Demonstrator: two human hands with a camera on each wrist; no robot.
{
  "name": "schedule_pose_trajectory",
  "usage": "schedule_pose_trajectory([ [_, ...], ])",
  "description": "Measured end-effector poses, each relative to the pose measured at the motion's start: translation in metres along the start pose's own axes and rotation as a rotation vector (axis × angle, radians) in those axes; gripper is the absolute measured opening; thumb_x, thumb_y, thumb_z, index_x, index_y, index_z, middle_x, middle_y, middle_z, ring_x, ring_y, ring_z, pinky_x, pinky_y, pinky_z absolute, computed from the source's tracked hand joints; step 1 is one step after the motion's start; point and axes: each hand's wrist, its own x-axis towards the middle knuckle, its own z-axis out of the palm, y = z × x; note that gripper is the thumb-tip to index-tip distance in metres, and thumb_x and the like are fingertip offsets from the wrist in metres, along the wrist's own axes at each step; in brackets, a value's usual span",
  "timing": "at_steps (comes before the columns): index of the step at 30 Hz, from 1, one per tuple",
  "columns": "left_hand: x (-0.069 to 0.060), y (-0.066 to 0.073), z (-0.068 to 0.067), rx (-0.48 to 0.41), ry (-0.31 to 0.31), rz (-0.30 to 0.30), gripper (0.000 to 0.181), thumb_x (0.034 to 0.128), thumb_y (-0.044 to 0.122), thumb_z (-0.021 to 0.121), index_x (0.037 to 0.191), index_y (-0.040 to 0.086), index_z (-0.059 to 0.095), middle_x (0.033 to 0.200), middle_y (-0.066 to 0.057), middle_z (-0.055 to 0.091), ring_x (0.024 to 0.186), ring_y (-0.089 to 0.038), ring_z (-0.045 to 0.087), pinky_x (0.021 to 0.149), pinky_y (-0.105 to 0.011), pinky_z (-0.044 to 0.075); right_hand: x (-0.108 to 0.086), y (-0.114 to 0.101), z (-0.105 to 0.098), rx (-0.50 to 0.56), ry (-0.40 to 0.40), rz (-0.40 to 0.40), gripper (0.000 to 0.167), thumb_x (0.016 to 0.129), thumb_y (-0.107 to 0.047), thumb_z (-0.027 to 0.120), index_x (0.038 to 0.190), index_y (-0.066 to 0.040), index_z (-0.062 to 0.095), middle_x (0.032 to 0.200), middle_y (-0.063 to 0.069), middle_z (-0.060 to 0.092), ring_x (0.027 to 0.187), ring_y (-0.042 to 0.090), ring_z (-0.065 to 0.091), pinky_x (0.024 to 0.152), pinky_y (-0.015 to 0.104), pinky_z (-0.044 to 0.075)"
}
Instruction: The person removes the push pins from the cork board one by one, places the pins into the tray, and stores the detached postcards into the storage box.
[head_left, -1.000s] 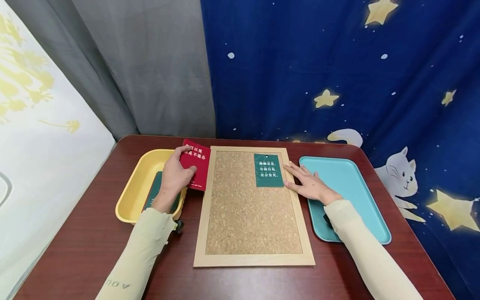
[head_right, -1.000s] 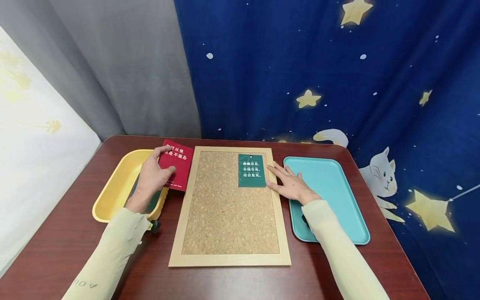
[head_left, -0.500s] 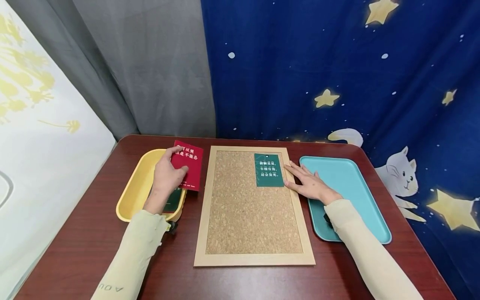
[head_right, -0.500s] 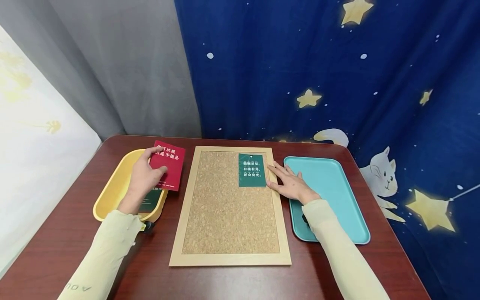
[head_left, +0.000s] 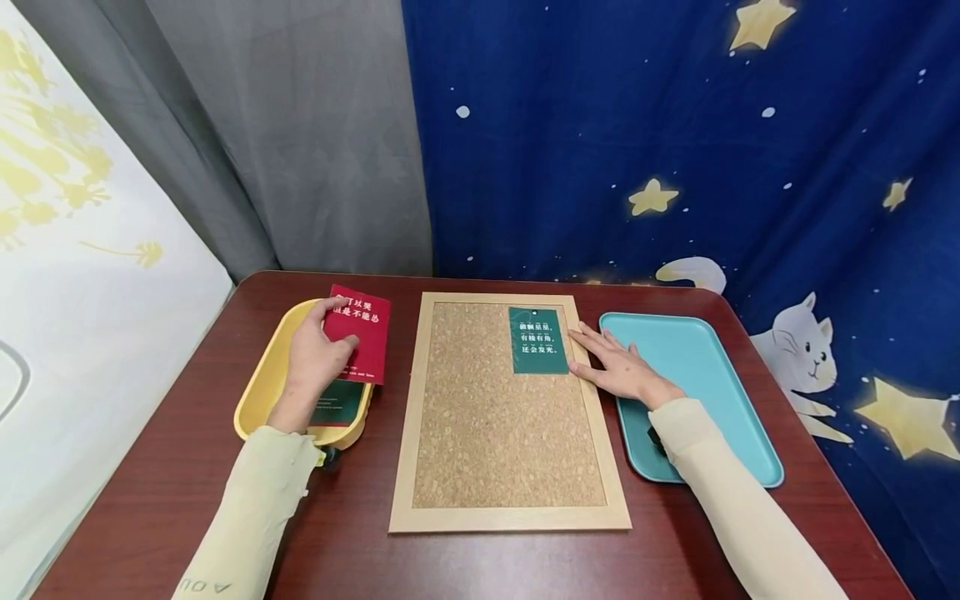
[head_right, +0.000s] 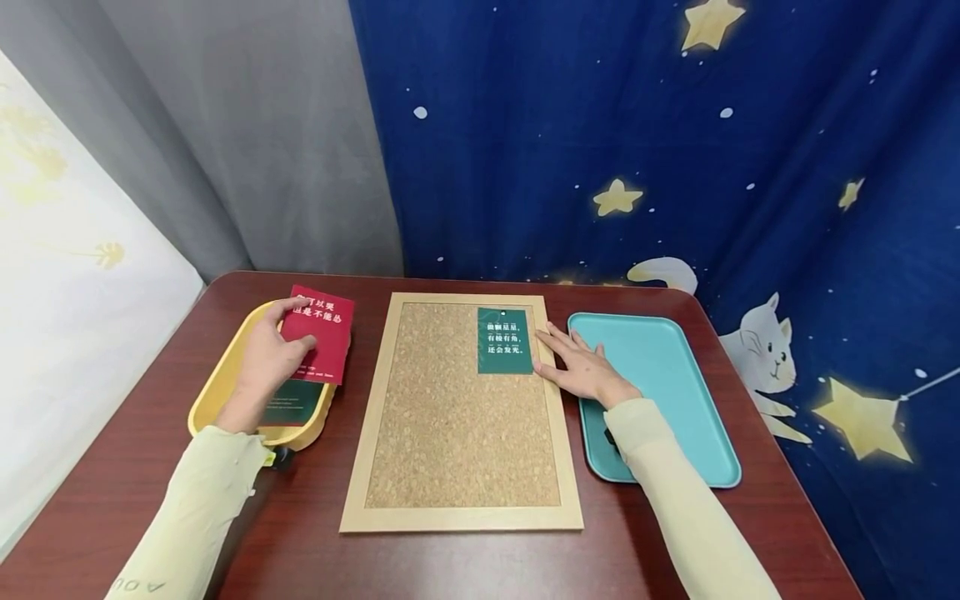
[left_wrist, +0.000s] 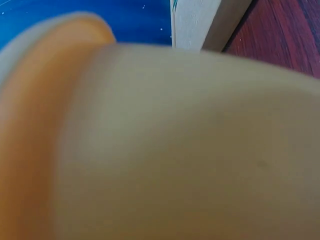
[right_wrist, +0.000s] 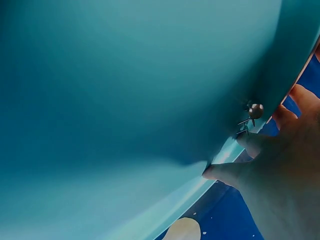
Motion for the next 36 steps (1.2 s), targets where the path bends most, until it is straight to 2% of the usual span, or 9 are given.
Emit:
schedule_pose_trajectory([
  [8, 0.0, -0.002, -0.008, 0.02, 0.003, 0.009, 0.072, 0.0882, 0.011, 0.073, 0.154, 0.007, 0.045, 0.148, -0.026, 0.051, 0.124, -0.043, 0.055, 0.095, -0.058, 0.06, -0.001, 0.002, 0.001, 0.002, -0.001, -0.007, 0.076, 0.103, -0.064, 0.05, 0.167, -0.034, 0.022, 0.178, 0.003, 0.009, 0.164, 0.042, 0.002, 0.119, 0.083, -0.003],
  [15, -0.002, -0.004, -0.019, 0.004, -0.045, -0.038, 0.077, 0.0874, 0.011, 0.075, 0.157, 0.009, 0.041, 0.151, -0.026, 0.046, 0.13, -0.044, 0.051, 0.092, -0.056, 0.061, 0.0, 0.002, 0.002, 0.015, -0.008, -0.007, 0.076, 0.103, -0.064, 0.049, 0.167, -0.034, 0.021, 0.178, 0.003, 0.008, 0.164, 0.042, 0.001, 0.119, 0.083, -0.004],
  [18, -0.002, -0.007, -0.022, 0.025, -0.038, -0.038, 0.076, 0.0865, 0.012, 0.075, 0.156, 0.01, 0.043, 0.152, -0.026, 0.046, 0.129, -0.044, 0.052, 0.09, -0.052, 0.062, 0.0, 0.001, 0.002, 0.015, -0.009, -0.003, 0.076, 0.103, -0.065, 0.049, 0.167, -0.034, 0.021, 0.178, 0.002, 0.008, 0.164, 0.042, 0.001, 0.119, 0.083, -0.003],
  [23, -0.002, -0.013, -0.026, 0.059, -0.033, -0.019, 0.074, 0.0865, 0.01, 0.074, 0.155, 0.008, 0.045, 0.152, -0.027, 0.048, 0.125, -0.044, 0.053, 0.08, -0.039, 0.061, 0.0, 0.001, 0.001, 0.022, -0.013, 0.006, 0.076, 0.103, -0.066, 0.048, 0.167, -0.035, 0.021, 0.178, 0.001, 0.008, 0.164, 0.041, 0.001, 0.12, 0.082, -0.004],
  [25, -0.002, -0.014, -0.028, 0.065, -0.045, -0.019, 0.075, 0.0862, 0.01, 0.074, 0.155, 0.008, 0.044, 0.152, -0.027, 0.047, 0.126, -0.044, 0.053, 0.081, -0.042, 0.063, 0.0, 0.001, 0.001, 0.023, -0.014, 0.007, 0.077, 0.102, -0.066, 0.048, 0.167, -0.035, 0.021, 0.178, 0.001, 0.007, 0.164, 0.041, 0.001, 0.12, 0.082, -0.004],
  [30, -0.002, -0.021, -0.032, 0.094, -0.08, -0.018, 0.079, 0.0856, 0.009, 0.074, 0.157, 0.006, 0.041, 0.155, -0.029, 0.043, 0.131, -0.048, 0.048, 0.094, -0.06, 0.06, 0.0, 0.002, 0.001, 0.023, -0.015, 0.007, 0.077, 0.102, -0.066, 0.048, 0.167, -0.036, 0.02, 0.178, 0.0, 0.007, 0.164, 0.041, 0.001, 0.12, 0.081, -0.003],
  [36, -0.002, -0.03, -0.036, 0.116, -0.12, -0.023, 0.08, 0.0866, 0.008, 0.074, 0.158, 0.005, 0.038, 0.155, -0.032, 0.041, 0.133, -0.049, 0.046, 0.096, -0.063, 0.058, 0.0, 0.001, 0.0, 0.031, -0.014, 0.007, 0.077, 0.102, -0.066, 0.049, 0.167, -0.036, 0.02, 0.178, 0.0, 0.007, 0.164, 0.039, 0.0, 0.121, 0.081, -0.003],
])
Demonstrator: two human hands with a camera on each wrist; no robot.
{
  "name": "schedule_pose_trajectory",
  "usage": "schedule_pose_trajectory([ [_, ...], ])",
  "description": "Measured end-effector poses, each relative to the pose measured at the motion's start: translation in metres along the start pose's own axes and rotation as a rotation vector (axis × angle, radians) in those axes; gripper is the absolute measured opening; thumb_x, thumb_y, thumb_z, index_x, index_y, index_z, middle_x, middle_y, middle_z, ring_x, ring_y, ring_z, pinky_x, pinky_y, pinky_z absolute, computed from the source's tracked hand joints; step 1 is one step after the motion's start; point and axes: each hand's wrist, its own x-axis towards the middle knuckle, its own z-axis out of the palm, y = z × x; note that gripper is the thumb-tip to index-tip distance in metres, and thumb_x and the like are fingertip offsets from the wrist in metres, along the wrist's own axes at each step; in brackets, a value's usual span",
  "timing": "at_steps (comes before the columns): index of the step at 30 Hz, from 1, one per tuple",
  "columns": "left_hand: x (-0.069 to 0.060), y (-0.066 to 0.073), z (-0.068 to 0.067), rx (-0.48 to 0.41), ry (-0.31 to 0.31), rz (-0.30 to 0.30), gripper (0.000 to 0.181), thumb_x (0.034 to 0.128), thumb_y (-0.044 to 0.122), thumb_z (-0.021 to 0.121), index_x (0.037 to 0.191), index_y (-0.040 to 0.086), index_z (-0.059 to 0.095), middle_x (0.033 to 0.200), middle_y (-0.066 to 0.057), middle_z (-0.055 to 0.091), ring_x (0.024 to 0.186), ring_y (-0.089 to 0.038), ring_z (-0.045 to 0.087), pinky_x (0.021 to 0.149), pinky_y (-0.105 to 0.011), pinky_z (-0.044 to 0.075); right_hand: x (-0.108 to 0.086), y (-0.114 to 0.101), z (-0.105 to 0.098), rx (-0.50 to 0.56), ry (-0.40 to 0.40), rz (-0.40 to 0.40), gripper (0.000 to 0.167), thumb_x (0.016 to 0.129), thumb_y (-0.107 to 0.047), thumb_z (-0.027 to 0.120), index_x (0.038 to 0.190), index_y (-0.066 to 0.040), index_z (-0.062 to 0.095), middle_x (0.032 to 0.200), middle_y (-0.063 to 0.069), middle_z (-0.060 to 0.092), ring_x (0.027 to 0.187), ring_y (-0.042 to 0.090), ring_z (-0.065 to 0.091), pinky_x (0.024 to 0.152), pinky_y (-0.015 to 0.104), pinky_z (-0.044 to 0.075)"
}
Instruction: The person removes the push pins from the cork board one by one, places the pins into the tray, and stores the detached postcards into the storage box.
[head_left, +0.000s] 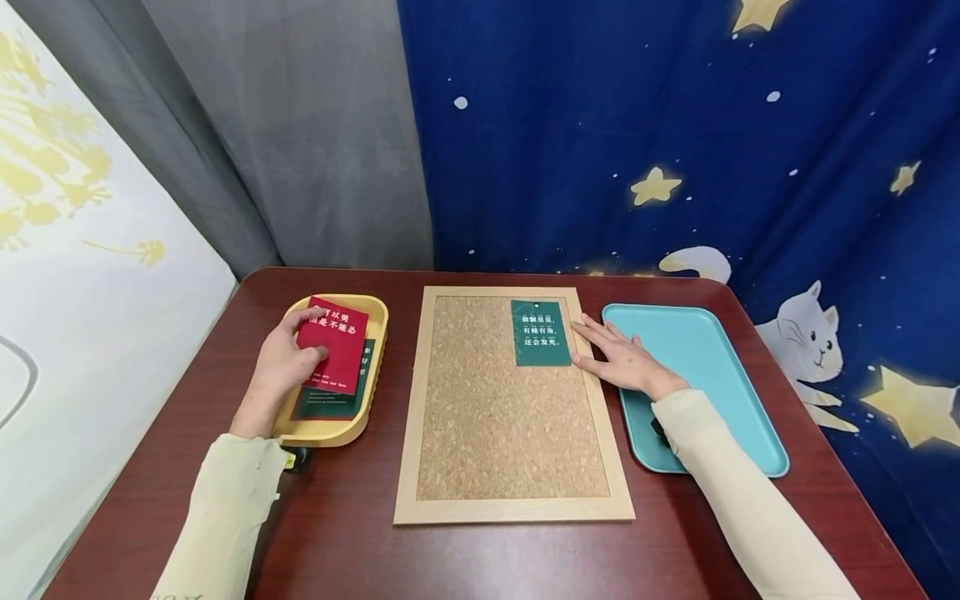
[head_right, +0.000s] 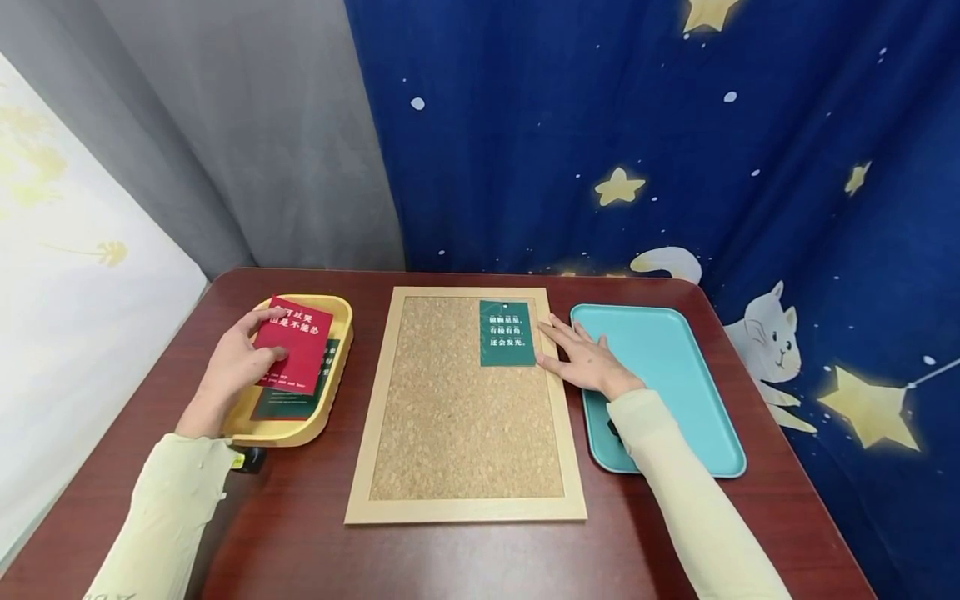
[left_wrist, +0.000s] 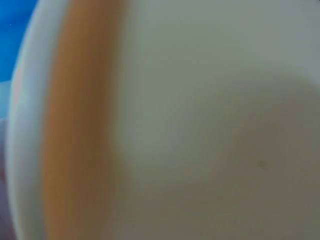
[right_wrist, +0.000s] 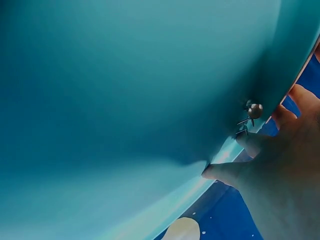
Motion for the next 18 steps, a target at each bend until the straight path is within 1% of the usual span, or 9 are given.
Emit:
schedule_pose_trajectory([
  [6, -0.001, -0.009, 0.001, -0.006, -0.04, -0.033, 0.084, 0.0889, 0.009, 0.074, 0.161, 0.006, 0.032, 0.157, -0.033, 0.036, 0.136, -0.052, 0.042, 0.096, -0.061, 0.059, 0.0, 0.0, -0.001, -0.006, -0.004, 0.003, 0.077, 0.102, -0.066, 0.048, 0.167, -0.036, 0.019, 0.178, 0.0, 0.007, 0.164, 0.04, 0.0, 0.12, 0.081, -0.003],
  [9, -0.001, -0.013, 0.001, 0.001, -0.05, -0.036, 0.083, 0.0903, 0.009, 0.074, 0.162, 0.006, 0.032, 0.158, -0.033, 0.036, 0.136, -0.052, 0.042, 0.095, -0.06, 0.06, -0.001, 0.0, -0.001, -0.008, -0.006, 0.007, 0.077, 0.102, -0.066, 0.048, 0.167, -0.037, 0.019, 0.178, -0.001, 0.006, 0.164, 0.039, 0.0, 0.121, 0.08, -0.004],
  [18, -0.002, -0.018, 0.002, 0.018, -0.087, -0.058, 0.082, 0.0923, 0.01, 0.074, 0.162, 0.008, 0.031, 0.156, -0.034, 0.036, 0.135, -0.052, 0.042, 0.091, -0.056, 0.062, -0.002, -0.002, -0.001, -0.004, -0.002, 0.001, 0.077, 0.103, -0.066, 0.048, 0.167, -0.035, 0.021, 0.178, 0.001, 0.007, 0.164, 0.041, 0.001, 0.121, 0.081, -0.004],
])
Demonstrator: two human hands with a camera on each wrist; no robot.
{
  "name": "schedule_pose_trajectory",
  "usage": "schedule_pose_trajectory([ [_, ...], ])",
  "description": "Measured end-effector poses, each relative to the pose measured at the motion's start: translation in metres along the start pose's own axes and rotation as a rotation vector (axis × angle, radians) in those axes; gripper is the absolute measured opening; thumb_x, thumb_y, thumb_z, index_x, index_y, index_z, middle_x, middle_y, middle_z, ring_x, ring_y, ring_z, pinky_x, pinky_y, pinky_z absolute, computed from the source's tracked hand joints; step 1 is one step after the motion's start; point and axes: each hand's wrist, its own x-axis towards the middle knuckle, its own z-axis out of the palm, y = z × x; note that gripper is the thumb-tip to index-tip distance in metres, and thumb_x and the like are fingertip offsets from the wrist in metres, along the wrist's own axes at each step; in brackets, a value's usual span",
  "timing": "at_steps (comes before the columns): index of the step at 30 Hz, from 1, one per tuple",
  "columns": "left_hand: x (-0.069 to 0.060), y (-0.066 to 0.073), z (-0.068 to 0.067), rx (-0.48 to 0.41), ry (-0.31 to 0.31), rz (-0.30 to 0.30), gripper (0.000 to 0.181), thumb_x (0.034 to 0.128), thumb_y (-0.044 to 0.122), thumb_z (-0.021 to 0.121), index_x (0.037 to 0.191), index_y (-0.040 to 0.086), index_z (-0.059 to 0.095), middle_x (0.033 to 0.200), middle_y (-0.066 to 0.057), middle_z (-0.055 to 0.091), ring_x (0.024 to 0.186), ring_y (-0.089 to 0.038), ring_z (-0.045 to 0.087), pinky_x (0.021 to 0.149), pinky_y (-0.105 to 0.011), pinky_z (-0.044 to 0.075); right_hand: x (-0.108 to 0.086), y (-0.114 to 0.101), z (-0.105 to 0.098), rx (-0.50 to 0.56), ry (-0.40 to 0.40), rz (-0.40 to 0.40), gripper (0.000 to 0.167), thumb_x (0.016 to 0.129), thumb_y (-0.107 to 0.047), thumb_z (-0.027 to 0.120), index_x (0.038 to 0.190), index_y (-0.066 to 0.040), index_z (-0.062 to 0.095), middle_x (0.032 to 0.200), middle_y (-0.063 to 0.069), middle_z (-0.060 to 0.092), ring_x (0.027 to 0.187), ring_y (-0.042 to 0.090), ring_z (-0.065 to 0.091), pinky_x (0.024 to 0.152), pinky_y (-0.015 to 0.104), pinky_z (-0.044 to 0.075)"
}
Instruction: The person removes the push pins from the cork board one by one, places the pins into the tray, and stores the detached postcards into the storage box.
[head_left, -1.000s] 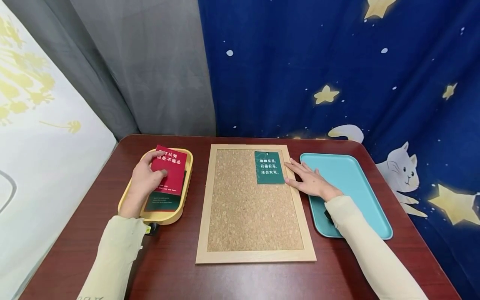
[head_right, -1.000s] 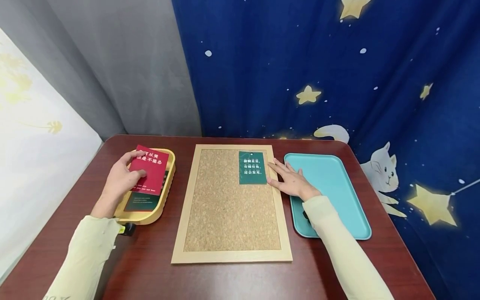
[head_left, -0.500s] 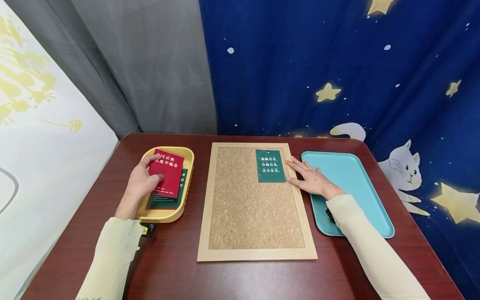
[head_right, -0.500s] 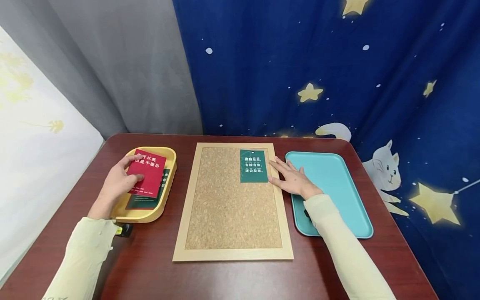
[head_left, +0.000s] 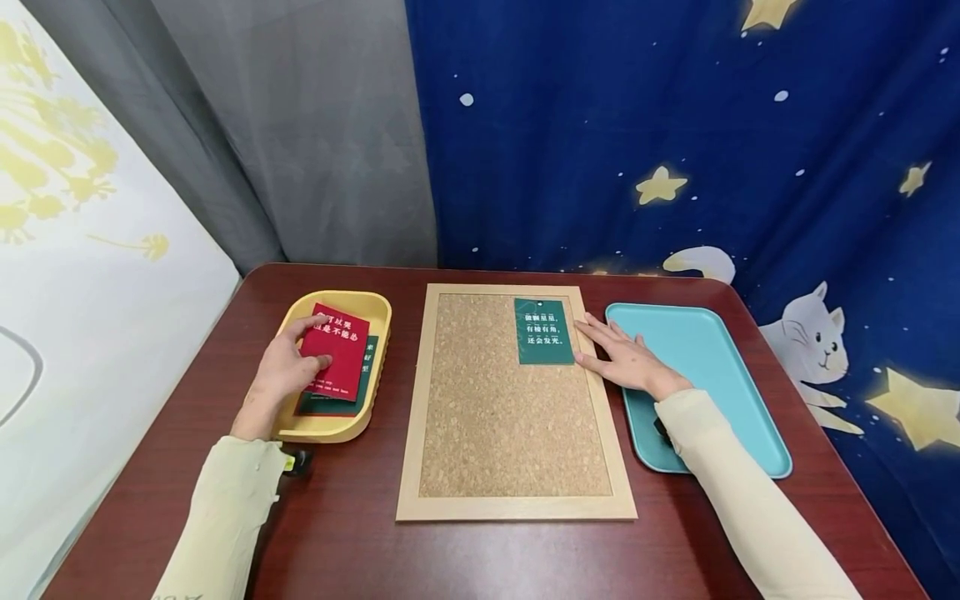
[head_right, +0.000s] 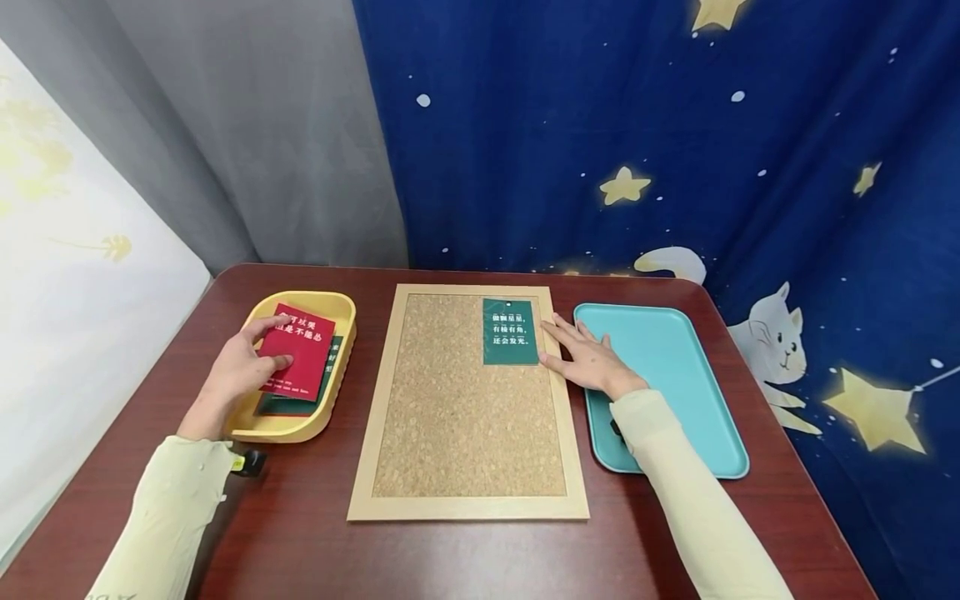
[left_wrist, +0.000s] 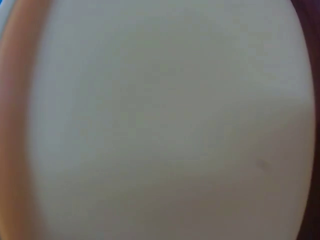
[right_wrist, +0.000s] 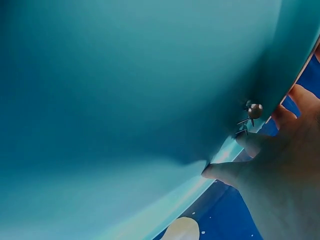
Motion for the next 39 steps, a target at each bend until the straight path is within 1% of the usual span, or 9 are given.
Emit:
schedule_pose_trajectory([
  [5, 0.001, -0.003, 0.003, -0.018, -0.01, -0.007, 0.081, 0.0923, 0.008, 0.073, 0.162, 0.009, 0.033, 0.155, -0.033, 0.037, 0.135, -0.05, 0.043, 0.088, -0.053, 0.064, 0.0, -0.001, -0.001, 0.002, 0.004, -0.005, 0.076, 0.103, -0.066, 0.048, 0.167, -0.035, 0.021, 0.178, 0.001, 0.007, 0.164, 0.041, 0.001, 0.121, 0.08, -0.004],
  [14, 0.0, -0.008, 0.006, 0.008, -0.023, -0.008, 0.08, 0.0919, 0.006, 0.073, 0.162, 0.007, 0.034, 0.157, -0.033, 0.035, 0.136, -0.05, 0.041, 0.092, -0.055, 0.062, 0.001, 0.001, 0.0, -0.005, -0.004, 0.005, 0.076, 0.103, -0.065, 0.049, 0.167, -0.036, 0.02, 0.178, -0.001, 0.007, 0.164, 0.039, 0.001, 0.121, 0.08, -0.004],
  [20, 0.0, -0.01, 0.007, 0.014, -0.026, -0.013, 0.079, 0.0929, 0.007, 0.073, 0.162, 0.007, 0.033, 0.158, -0.033, 0.036, 0.134, -0.05, 0.042, 0.091, -0.053, 0.063, 0.001, 0.001, 0.001, -0.002, -0.007, 0.01, 0.076, 0.102, -0.066, 0.049, 0.167, -0.037, 0.019, 0.178, -0.001, 0.006, 0.165, 0.039, 0.0, 0.121, 0.08, -0.004],
  [26, -0.001, -0.011, 0.008, -0.001, -0.029, -0.02, 0.08, 0.094, 0.009, 0.072, 0.163, 0.008, 0.032, 0.159, -0.033, 0.036, 0.134, -0.049, 0.043, 0.09, -0.051, 0.063, 0.002, 0.003, 0.002, -0.011, -0.009, 0.005, 0.077, 0.102, -0.067, 0.047, 0.167, -0.037, 0.018, 0.178, 0.0, 0.006, 0.164, 0.041, 0.0, 0.12, 0.081, -0.005],
  [31, -0.001, -0.011, 0.009, -0.048, -0.003, -0.029, 0.084, 0.0935, 0.009, 0.074, 0.164, 0.011, 0.028, 0.152, -0.033, 0.041, 0.129, -0.048, 0.05, 0.088, -0.051, 0.064, 0.002, 0.004, 0.001, -0.01, -0.009, 0.007, 0.077, 0.102, -0.068, 0.047, 0.167, -0.037, 0.018, 0.178, 0.0, 0.005, 0.164, 0.041, 0.0, 0.12, 0.081, -0.005],
  [33, -0.001, -0.01, 0.009, -0.065, 0.012, -0.037, 0.086, 0.0933, 0.009, 0.074, 0.165, 0.012, 0.027, 0.15, -0.032, 0.042, 0.129, -0.047, 0.051, 0.089, -0.052, 0.064, 0.001, 0.004, 0.001, -0.008, -0.009, 0.009, 0.077, 0.102, -0.068, 0.047, 0.167, -0.037, 0.018, 0.178, -0.001, 0.005, 0.164, 0.04, 0.0, 0.12, 0.08, -0.005],
  [39, -0.002, -0.01, 0.008, -0.054, 0.028, -0.038, 0.086, 0.0939, 0.01, 0.074, 0.165, 0.013, 0.026, 0.149, -0.032, 0.043, 0.128, -0.048, 0.051, 0.09, -0.054, 0.063, 0.002, 0.002, 0.0, -0.008, -0.011, 0.011, 0.077, 0.102, -0.067, 0.048, 0.167, -0.037, 0.018, 0.178, -0.001, 0.005, 0.164, 0.041, 0.0, 0.121, 0.08, -0.005],
])
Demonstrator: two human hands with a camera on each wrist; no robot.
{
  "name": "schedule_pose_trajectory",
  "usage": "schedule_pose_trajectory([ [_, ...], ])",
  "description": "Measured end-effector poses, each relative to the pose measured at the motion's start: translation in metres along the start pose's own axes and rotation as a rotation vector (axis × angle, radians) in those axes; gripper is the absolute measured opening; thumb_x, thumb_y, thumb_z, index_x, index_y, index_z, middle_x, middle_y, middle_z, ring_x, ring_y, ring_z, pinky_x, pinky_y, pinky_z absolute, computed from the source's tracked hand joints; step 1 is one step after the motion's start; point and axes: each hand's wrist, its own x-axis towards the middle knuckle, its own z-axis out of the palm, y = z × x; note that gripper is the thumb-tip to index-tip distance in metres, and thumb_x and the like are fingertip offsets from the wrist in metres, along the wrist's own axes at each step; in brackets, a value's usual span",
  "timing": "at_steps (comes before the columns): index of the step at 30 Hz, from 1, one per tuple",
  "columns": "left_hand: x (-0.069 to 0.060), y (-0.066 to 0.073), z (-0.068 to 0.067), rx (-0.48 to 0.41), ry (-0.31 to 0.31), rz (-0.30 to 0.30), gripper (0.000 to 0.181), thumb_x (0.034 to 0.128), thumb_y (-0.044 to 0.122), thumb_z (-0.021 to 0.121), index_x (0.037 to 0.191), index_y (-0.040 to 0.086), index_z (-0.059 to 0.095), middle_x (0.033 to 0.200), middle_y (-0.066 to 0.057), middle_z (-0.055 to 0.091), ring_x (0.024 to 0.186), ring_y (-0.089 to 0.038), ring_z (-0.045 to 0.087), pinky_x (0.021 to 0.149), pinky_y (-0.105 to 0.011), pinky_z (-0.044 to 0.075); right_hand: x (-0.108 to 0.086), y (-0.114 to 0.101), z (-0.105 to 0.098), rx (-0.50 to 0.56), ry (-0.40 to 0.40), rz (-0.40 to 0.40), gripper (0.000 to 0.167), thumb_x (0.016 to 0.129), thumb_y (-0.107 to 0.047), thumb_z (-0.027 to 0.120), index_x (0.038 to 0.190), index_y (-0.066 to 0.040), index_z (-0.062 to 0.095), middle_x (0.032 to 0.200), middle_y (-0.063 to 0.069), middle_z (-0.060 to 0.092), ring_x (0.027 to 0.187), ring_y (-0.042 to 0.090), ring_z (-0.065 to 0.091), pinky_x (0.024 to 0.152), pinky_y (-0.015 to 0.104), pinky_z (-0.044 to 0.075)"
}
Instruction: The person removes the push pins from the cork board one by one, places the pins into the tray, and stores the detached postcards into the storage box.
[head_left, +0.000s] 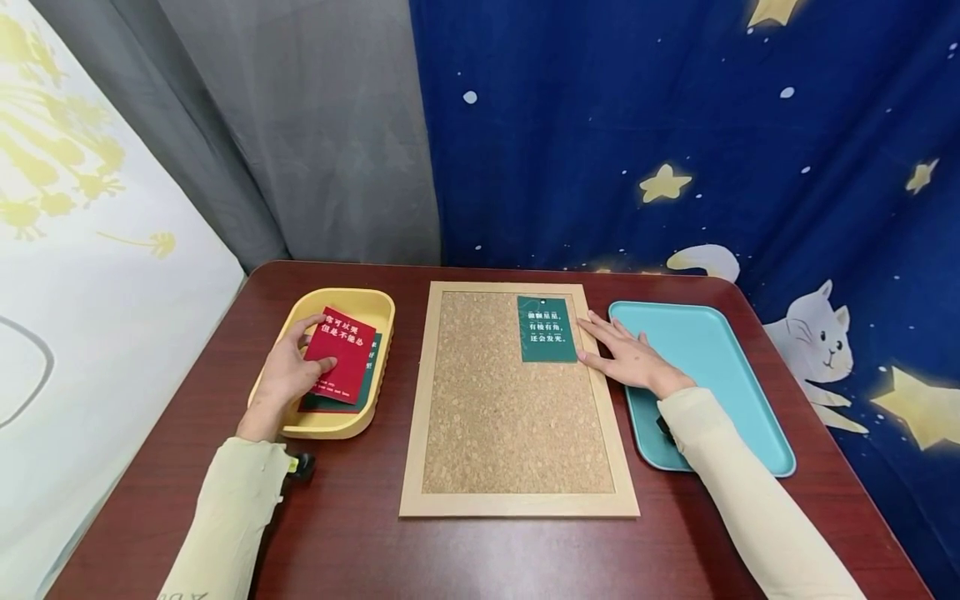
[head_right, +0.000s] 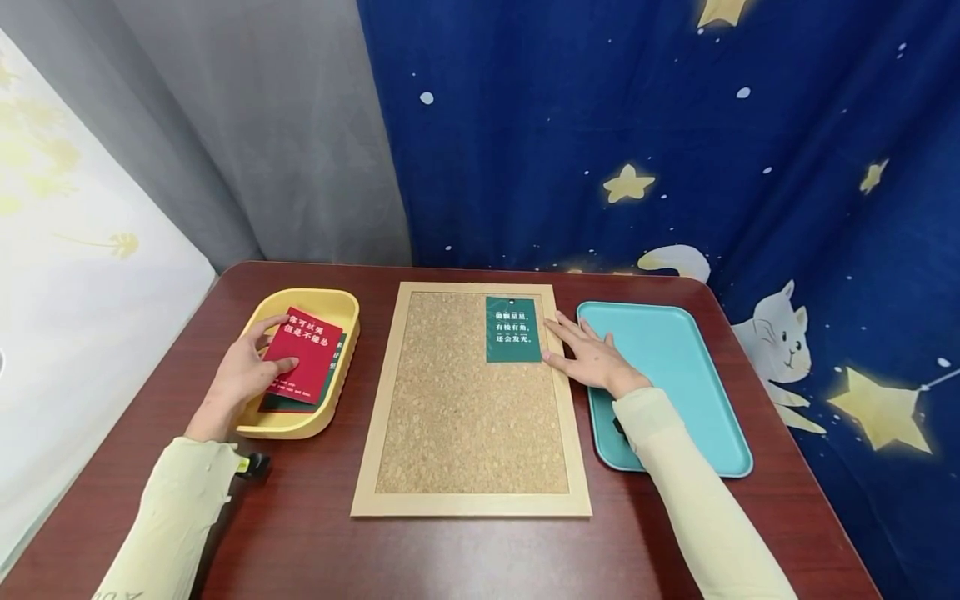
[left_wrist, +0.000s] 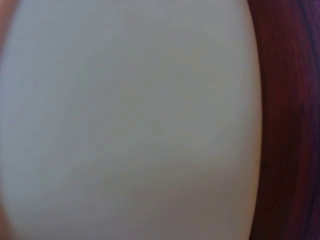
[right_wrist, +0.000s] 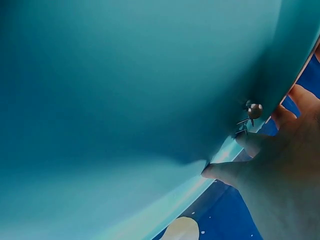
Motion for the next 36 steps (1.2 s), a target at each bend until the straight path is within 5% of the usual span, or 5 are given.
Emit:
schedule_pose_trajectory([
  [7, -0.0019, 0.0004, 0.0015, 0.073, 0.008, 0.02, 0.079, 0.0949, 0.012, 0.073, 0.162, 0.009, 0.033, 0.149, -0.033, 0.044, 0.123, -0.046, 0.054, 0.089, -0.052, 0.064, -0.0008, -0.0005, 0.0002, -0.005, 0.001, -0.004, 0.077, 0.102, -0.067, 0.047, 0.167, -0.037, 0.019, 0.178, 0.0, 0.006, 0.164, 0.041, 0.0, 0.121, 0.081, -0.004],
  [19, -0.0061, 0.0025, 0.0033, 0.252, -0.004, 0.104, 0.07, 0.0908, 0.014, 0.076, 0.152, -0.002, 0.046, 0.143, -0.035, 0.049, 0.124, -0.048, 0.049, 0.106, -0.062, 0.049, -0.0009, -0.0006, -0.0002, -0.004, -0.003, -0.006, 0.077, 0.103, -0.067, 0.048, 0.167, -0.036, 0.019, 0.178, 0.0, 0.006, 0.164, 0.041, 0.0, 0.121, 0.08, -0.005],
  [36, -0.006, 0.0016, 0.0082, 0.359, 0.018, 0.074, 0.085, 0.0853, 0.015, 0.081, 0.154, -0.008, 0.037, 0.14, -0.037, 0.044, 0.124, -0.049, 0.047, 0.107, -0.062, 0.05, -0.0007, -0.0017, 0.0001, -0.002, -0.003, -0.003, 0.077, 0.102, -0.067, 0.048, 0.167, -0.037, 0.019, 0.178, 0.0, 0.005, 0.164, 0.041, 0.0, 0.121, 0.08, -0.004],
])
